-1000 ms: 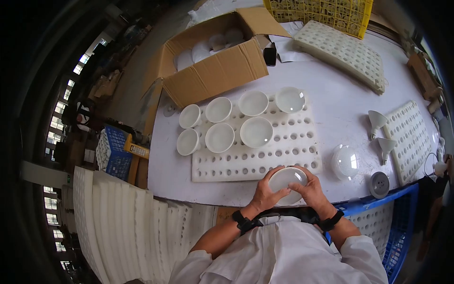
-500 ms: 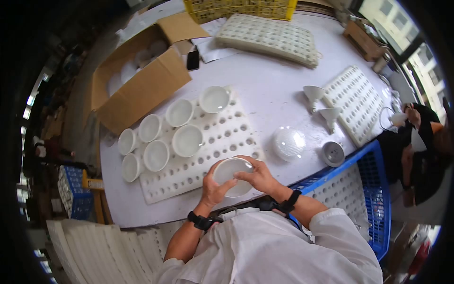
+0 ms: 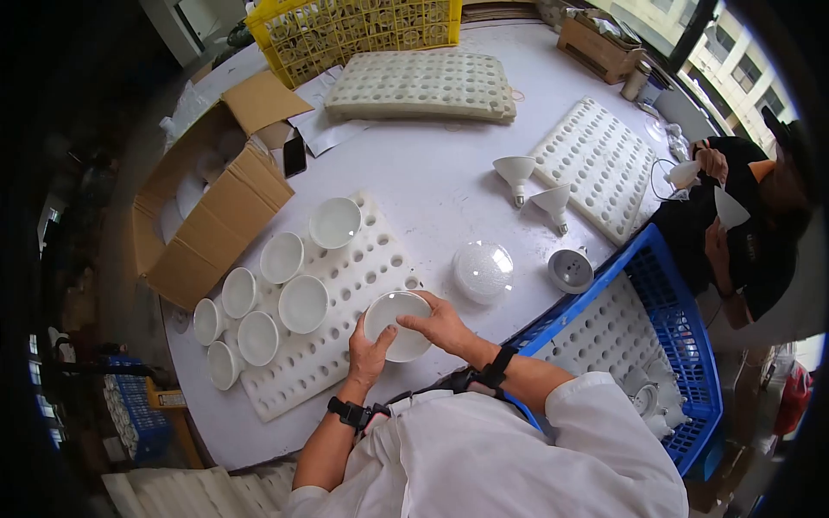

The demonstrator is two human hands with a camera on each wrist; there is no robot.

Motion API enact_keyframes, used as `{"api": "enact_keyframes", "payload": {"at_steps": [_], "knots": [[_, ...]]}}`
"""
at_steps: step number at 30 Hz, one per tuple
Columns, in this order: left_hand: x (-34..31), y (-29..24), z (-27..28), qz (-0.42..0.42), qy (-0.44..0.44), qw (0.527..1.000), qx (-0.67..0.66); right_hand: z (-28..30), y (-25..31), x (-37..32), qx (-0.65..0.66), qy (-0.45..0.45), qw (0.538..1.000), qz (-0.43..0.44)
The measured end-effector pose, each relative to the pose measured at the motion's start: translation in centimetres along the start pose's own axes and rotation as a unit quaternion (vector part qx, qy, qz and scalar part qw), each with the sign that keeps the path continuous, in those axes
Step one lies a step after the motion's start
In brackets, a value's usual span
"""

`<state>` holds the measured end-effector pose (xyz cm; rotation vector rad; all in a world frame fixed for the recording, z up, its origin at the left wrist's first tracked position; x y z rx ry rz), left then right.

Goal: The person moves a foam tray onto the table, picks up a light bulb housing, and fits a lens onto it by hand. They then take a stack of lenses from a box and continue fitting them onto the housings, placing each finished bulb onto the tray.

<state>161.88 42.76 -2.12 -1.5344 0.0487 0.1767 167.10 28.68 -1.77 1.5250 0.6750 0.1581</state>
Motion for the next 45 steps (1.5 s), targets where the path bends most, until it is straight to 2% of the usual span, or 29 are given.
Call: {"api": "enact_keyframes", "payload": {"at_steps": [2, 4, 5, 6, 8, 9, 16, 18, 21, 24, 26, 27, 29, 31, 33, 34, 35, 36, 37, 38, 40, 42, 44, 45], "knots": [[0.9, 0.4, 0.4, 0.007, 0.004, 1.0, 0.025, 0.5, 0.7, 1.2, -0.007, -0.003, 1.0, -0.022], [1.0, 0.2, 0.3, 0.045, -0.004, 0.987, -0.156, 1.1, 0.3, 3.3, 0.083, -0.022, 0.996, -0.008], [0.6, -0.5, 0.4, 0.043, -0.025, 0.98, -0.191, 1.3, 0.4, 4.4, 0.098, -0.03, 0.995, 0.004], [0.4, 0.4, 0.9, 0.043, -0.029, 0.98, -0.192, 1.2, 0.6, 5.2, 0.097, -0.026, 0.995, 0.002], [-0.6, 4.2, 1.7, 0.127, -0.002, 0.976, -0.176, 1.1, 1.1, 6.6, 0.091, -0.039, 0.995, -0.005], [-1.0, 4.6, 2.2, 0.125, -0.006, 0.976, -0.176, 0.8, 2.2, 6.8, 0.05, -0.046, 0.998, -0.014], [-3.6, 6.5, 4.4, 0.166, -0.068, 0.974, -0.139, -0.7, 1.4, 11.8, 0.039, -0.044, 0.998, 0.035], [-4.0, 6.9, 4.5, 0.18, -0.071, 0.972, -0.136, -0.8, 1.3, 12.5, -0.152, -0.061, 0.986, 0.01], [-4.3, 7.2, 4.8, 0.188, -0.076, 0.97, -0.131, -1.1, 0.9, 12.4, -0.186, -0.078, 0.979, -0.002], [-4.4, 7.4, 5.0, 0.175, -0.066, 0.976, -0.11, -1.4, 0.7, 12.9, -0.194, -0.084, 0.977, -0.001], [-4.1, 7.7, 5.1, 0.222, -0.06, 0.973, -0.034, -1.6, 0.7, 12.3, -0.135, -0.067, 0.988, -0.021], [-4.0, 8.4, 5.0, 0.222, -0.039, 0.974, -0.036, -1.5, 0.3, 12.3, -0.121, -0.092, 0.988, -0.029], [-3.6, 8.7, 5.8, 0.134, -0.025, 0.983, 0.124, 0.7, -0.5, 10.6, -0.11, -0.135, 0.984, -0.044], [-3.6, 8.6, 5.3, 0.148, -0.015, 0.981, 0.128, 1.5, 2.6, 7.7, -0.146, -0.158, 0.974, 0.071], [-3.6, 8.8, 5.7, 0.174, -0.028, 0.972, 0.158, 3.2, 4.0, 4.6, -0.105, -0.068, 0.987, 0.104], [-3.6, 9.0, 6.0, 0.181, -0.035, 0.97, 0.16, 4.8, 3.5, 3.4, -0.078, -0.062, 0.991, 0.088], [-3.3, 8.5, 5.8, 0.169, -0.02, 0.969, 0.177, 6.6, 4.4, 1.7, -0.101, -0.091, 0.984, 0.114], [-3.1, 8.1, 5.6, 0.156, -0.004, 0.968, 0.194, 9.0, 4.7, 0.2, -0.178, -0.126, 0.964, 0.154], [-2.9, 8.1, 5.4, 0.159, 0.018, 0.96, 0.229, 11.2, 5.7, -1.6, -0.267, -0.17, 0.924, 0.216], [-2.8, 8.0, 5.6, 0.163, 0.017, 0.96, 0.228, 12.8, 7.7, -3.7, -0.4, -0.219, 0.871, 0.186], [-2.2, 6.2, 4.5, 0.044, 0.059, 0.941, 0.33, 16.8, 9.5, -7.0, -0.589, -0.291, 0.719, 0.227], [-1.7, 6.5, 4.4, 0.03, 0.074, 0.936, 0.342, 23.3, 8.2, -9.4, -0.544, -0.357, 0.74, 0.17], [-1.4, 7.1, 4.4, 0.016, 0.091, 0.932, 0.351, 29.2, 6.2, -11.6, -0.387, -0.43, 0.806, 0.127], [-1.3, 7.1, 4.4, -0.008, 0.093, 0.92, 0.38, 29.9, 6.7, -12.4, -0.38, -0.449, 0.801, 0.11]]}}
Point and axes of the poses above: each hand's wrist, its own x-axis towards the middle knuckle, its own z-axis out of the back of the hand, y = z × x, the point moved 7 cm from there along x, towards the middle knuckle, and after that the axes turned 5 degrees about y, right-handed, at the moved point
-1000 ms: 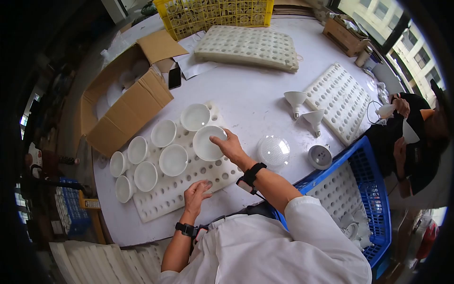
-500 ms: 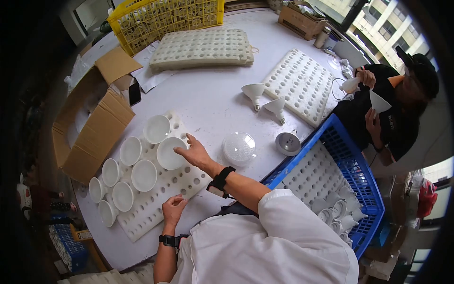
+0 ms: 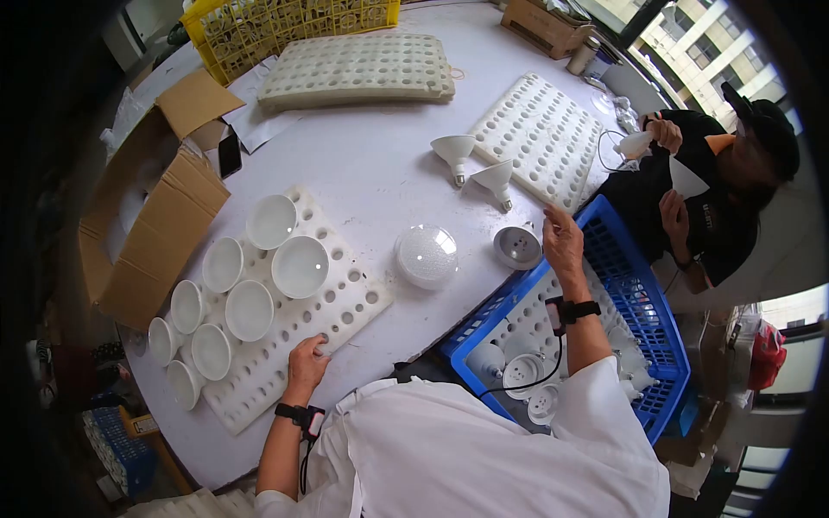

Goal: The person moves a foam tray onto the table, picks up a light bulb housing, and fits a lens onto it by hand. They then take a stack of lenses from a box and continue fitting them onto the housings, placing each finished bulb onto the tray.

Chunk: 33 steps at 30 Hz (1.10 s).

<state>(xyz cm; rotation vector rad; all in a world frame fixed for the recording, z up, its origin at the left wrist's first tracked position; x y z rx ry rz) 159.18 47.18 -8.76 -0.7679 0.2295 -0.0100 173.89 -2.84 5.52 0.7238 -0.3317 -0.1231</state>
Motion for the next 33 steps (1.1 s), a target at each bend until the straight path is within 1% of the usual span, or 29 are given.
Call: {"api": "enact_keyframes", "payload": {"at_steps": [1, 3, 4, 5, 7, 8, 9, 10, 11, 12, 13, 14, 15, 17, 18, 19, 21, 23, 24, 25, 26, 27, 29, 30, 32, 33], "knots": [[0.2, -0.2, -0.1, -0.021, -0.008, 0.999, 0.033, 0.6, 0.1, -0.2, -0.008, -0.005, 1.0, -0.003], [0.1, 0.4, -0.2, -0.024, -0.005, 1.0, 0.017, -0.8, 1.1, -0.6, 0.03, 0.053, 0.998, -0.004], [0.1, 0.7, 0.0, -0.03, -0.021, 0.999, 0.007, -1.7, 2.6, -0.9, 0.017, 0.099, 0.995, 0.021], [0.3, 0.8, -0.1, -0.039, -0.036, 0.999, -0.005, -1.9, 4.5, -1.2, -0.088, 0.14, 0.983, 0.084], [0.7, 0.2, 0.2, -0.04, -0.03, 0.999, 0.009, -2.4, 5.1, -1.2, -0.22, 0.113, 0.956, 0.161], [0.9, 0.3, 0.5, -0.024, -0.047, 0.999, 0.006, -2.2, 4.2, -0.9, -0.225, 0.111, 0.955, 0.159], [1.2, 0.6, 1.0, -0.007, -0.065, 0.998, 0.004, -2.6, 2.2, -0.1, -0.204, 0.144, 0.963, 0.097], [1.6, 0.5, 1.4, -0.02, -0.08, 0.997, 0.012, -3.1, 0.1, 1.0, -0.183, 0.176, 0.967, 0.037], [1.8, 0.6, 1.5, -0.022, -0.081, 0.996, 0.008, -3.3, -1.7, 2.0, -0.186, 0.175, 0.966, 0.038], [2.1, 0.9, 1.8, -0.008, -0.086, 0.996, 0.014, -3.9, -5.0, 3.0, -0.11, 0.219, 0.969, -0.023], [2.4, 1.1, 2.1, 0.005, -0.09, 0.996, 0.021, -4.5, -7.7, 3.8, -0.031, 0.26, 0.961, -0.084], [2.6, 1.6, 2.1, 0.022, -0.079, 0.997, 0.015, -4.8, -9.6, 4.2, -0.003, 0.287, 0.946, -0.151], [2.5, 1.3, 2.1, 0.023, -0.078, 0.997, 0.015, -4.3, -8.7, 4.2, -0.004, 0.289, 0.945, -0.151], [2.2, 1.9, 2.3, 0.079, -0.068, 0.993, -0.049, -4.8, -6.0, 2.3, 0.021, 0.388, 0.877, -0.284], [1.7, 1.8, 2.5, 0.085, -0.069, 0.993, -0.046, -5.8, -6.1, 2.2, -0.006, 0.424, 0.861, -0.282], [1.2, 1.8, 2.6, 0.089, -0.081, 0.99, -0.067, -6.3, -6.0, 2.2, -0.004, 0.429, 0.859, -0.28], [0.5, 1.8, 2.7, 0.096, -0.097, 0.987, -0.087, -7.0, -5.5, 1.5, 0.011, 0.454, 0.837, -0.306], [-0.5, 2.3, 2.5, 0.121, -0.097, 0.981, -0.12, -8.5, -6.5, 1.1, 0.005, 0.465, 0.834, -0.297], [-0.9, 2.2, 2.5, 0.126, -0.102, 0.98, -0.118, -9.2, -6.6, 1.0, 0.017, 0.47, 0.835, -0.285], [-1.5, 2.1, 2.4, 0.143, -0.095, 0.974, -0.145, -10.0, -6.9, 1.0, 0.029, 0.476, 0.836, -0.273], [-2.1, 2.2, 2.3, 0.159, -0.088, 0.968, -0.172, -11.1, -7.1, 1.3, 0.046, 0.486, 0.845, -0.22], [-2.5, 2.2, 2.4, 0.163, -0.092, 0.967, -0.171, -11.4, -6.0, 1.1, 0.047, 0.49, 0.843, -0.216], [-3.2, 2.1, 2.0, 0.166, -0.078, 0.969, -0.168, -10.7, -3.4, -0.2, 0.12, 0.471, 0.824, -0.292], [-3.4, 2.0, 2.0, 0.167, -0.078, 0.968, -0.169, -10.8, -3.6, -0.3, 0.119, 0.472, 0.824, -0.292], [-3.7, 1.9, 1.8, 0.178, -0.068, 0.967, -0.17, -11.4, -4.4, -0.2, 0.167, 0.455, 0.823, -0.295], [-3.8, 1.7, 1.8, 0.178, -0.069, 0.966, -0.172, -12.1, -6.3, -0.1, 0.164, 0.457, 0.824, -0.294]]}}
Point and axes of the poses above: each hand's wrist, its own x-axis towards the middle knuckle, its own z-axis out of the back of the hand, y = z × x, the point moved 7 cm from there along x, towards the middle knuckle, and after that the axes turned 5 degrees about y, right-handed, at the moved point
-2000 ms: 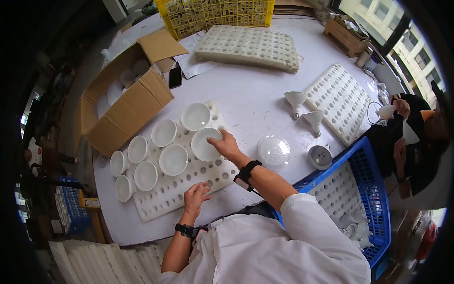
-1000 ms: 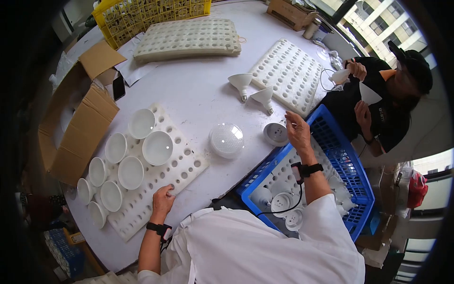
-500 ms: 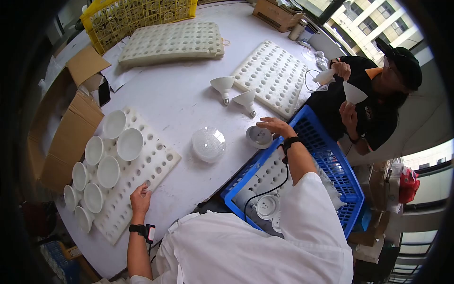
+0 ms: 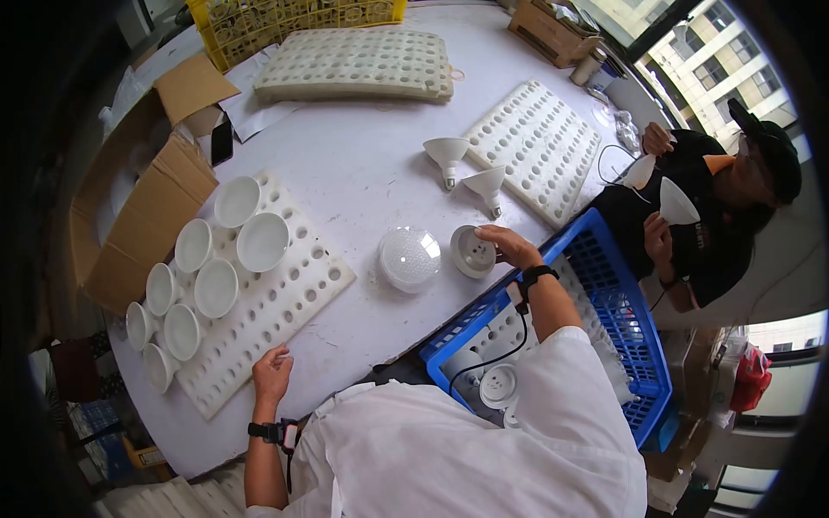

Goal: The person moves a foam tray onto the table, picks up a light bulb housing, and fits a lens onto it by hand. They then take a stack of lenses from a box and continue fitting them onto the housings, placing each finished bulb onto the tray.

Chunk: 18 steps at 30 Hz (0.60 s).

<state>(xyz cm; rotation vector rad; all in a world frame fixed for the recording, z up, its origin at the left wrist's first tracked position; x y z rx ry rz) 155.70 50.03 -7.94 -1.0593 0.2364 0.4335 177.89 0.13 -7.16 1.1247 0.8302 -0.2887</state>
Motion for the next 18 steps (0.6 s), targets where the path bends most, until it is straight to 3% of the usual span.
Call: {"api": "enact_keyframes", "payload": {"at_steps": [2, 3, 5, 6, 8, 10, 12, 14, 16, 18], "knots": [[-0.3, 0.0, -0.3, 0.014, 0.021, 1.0, -0.005, 1.6, -1.8, 2.4, 0.18, 0.042, 0.978, 0.093], [-0.4, -0.2, -0.1, 0.015, 0.017, 1.0, -0.007, 1.5, -1.4, 2.0, 0.177, 0.044, 0.979, 0.095], [-0.9, -1.5, -0.8, -0.001, 0.076, 0.994, -0.075, 0.7, 2.0, -1.0, 0.291, 0.088, 0.929, 0.21], [-1.3, -3.3, -0.9, -0.018, 0.097, 0.991, -0.087, -0.6, 3.5, -2.5, 0.289, 0.093, 0.929, 0.211], [-2.0, -8.1, -1.2, -0.082, 0.137, 0.982, -0.097, -4.7, 7.3, -6.1, 0.355, 0.124, 0.883, 0.28], [-2.3, -12.5, -2.2, -0.131, 0.154, 0.975, -0.095, -11.4, 9.0, -7.6, 0.383, 0.236, 0.854, 0.26], [-3.0, -17.4, -2.3, -0.267, 0.119, 0.952, -0.093, -19.4, 10.2, -9.1, 0.371, 0.338, 0.84, 0.207], [-1.7, -14.5, -4.9, -0.264, 0.19, 0.943, -0.07, -26.7, 11.0, -10.9, 0.34, 0.435, 0.819, 0.155], [-3.1, -13.8, -3.2, -0.33, 0.173, 0.917, -0.14, -30.4, 11.6, -11.9, 0.33, 0.413, 0.843, 0.103], [-3.8, -12.1, -2.3, -0.31, 0.156, 0.926, -0.151, -32.3, 10.8, -11.3, 0.292, 0.421, 0.854, 0.088]]}}
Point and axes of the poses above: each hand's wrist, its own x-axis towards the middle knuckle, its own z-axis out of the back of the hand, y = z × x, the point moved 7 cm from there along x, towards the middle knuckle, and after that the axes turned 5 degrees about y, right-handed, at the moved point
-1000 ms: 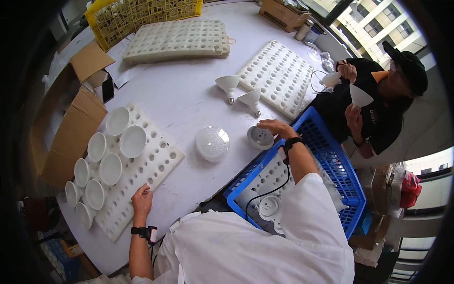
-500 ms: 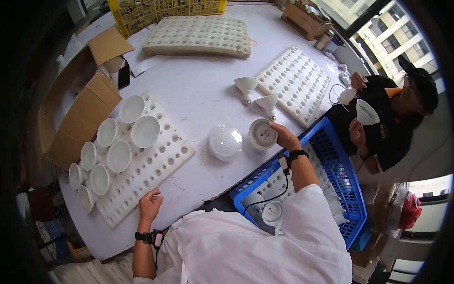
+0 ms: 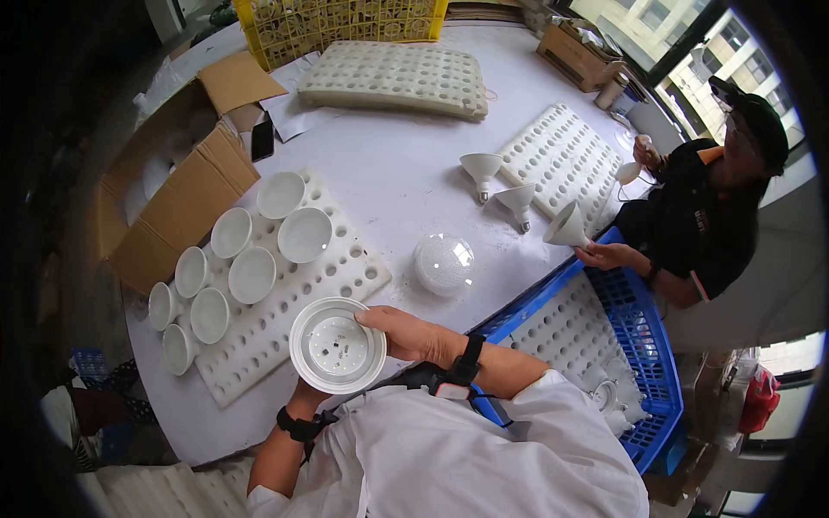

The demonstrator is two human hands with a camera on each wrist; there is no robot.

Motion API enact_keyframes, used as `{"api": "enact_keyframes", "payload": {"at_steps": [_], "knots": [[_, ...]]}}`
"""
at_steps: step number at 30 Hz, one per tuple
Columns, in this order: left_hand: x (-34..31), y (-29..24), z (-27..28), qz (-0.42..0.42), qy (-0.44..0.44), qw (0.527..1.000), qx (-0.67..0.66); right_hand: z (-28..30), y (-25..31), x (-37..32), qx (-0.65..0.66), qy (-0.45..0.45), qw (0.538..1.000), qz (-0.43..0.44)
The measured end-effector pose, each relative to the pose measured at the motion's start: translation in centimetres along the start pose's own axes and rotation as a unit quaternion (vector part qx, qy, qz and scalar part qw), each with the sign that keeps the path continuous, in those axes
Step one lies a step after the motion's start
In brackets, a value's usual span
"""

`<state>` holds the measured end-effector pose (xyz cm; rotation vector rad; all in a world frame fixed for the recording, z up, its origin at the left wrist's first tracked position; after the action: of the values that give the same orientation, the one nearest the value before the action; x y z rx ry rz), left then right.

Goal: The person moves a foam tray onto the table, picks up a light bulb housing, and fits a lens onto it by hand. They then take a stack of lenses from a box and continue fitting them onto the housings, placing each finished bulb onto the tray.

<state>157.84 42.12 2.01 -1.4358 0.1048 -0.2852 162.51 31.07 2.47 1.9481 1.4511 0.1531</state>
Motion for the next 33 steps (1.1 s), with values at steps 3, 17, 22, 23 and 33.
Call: {"api": "enact_keyframes", "payload": {"at_steps": [3, 17, 22, 23, 33], "knots": [[-2.7, 1.3, 1.2, 0.059, -0.064, 0.995, -0.043, 0.2, -1.7, 0.8, -0.033, -0.003, 0.998, -0.054], [-7.7, 1.6, 5.5, 0.089, -0.197, 0.976, 0.014, 16.1, 9.1, -4.7, -0.799, -0.325, 0.485, -0.144], [-8.4, 1.8, 6.2, 0.105, -0.191, 0.975, 0.037, 15.4, 9.2, -4.7, -0.799, -0.328, 0.481, -0.154], [-8.4, 1.6, 6.3, 0.105, -0.193, 0.975, 0.037, 15.4, 9.4, -4.8, -0.792, -0.33, 0.49, -0.155], [-7.7, 1.2, 7.3, 0.182, -0.18, 0.955, 0.151, 1.9, 8.3, -0.5, -0.661, -0.142, 0.73, 0.099]]}}
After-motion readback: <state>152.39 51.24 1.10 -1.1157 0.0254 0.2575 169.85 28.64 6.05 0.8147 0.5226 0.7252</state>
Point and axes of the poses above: each hand's wrist, its own x-axis towards the middle knuckle, its own z-axis out of the back of the hand, y = z × x, the point moved 7 cm from there along x, towards the middle knuckle, and after that the axes turned 5 degrees about y, right-handed, at the moved point
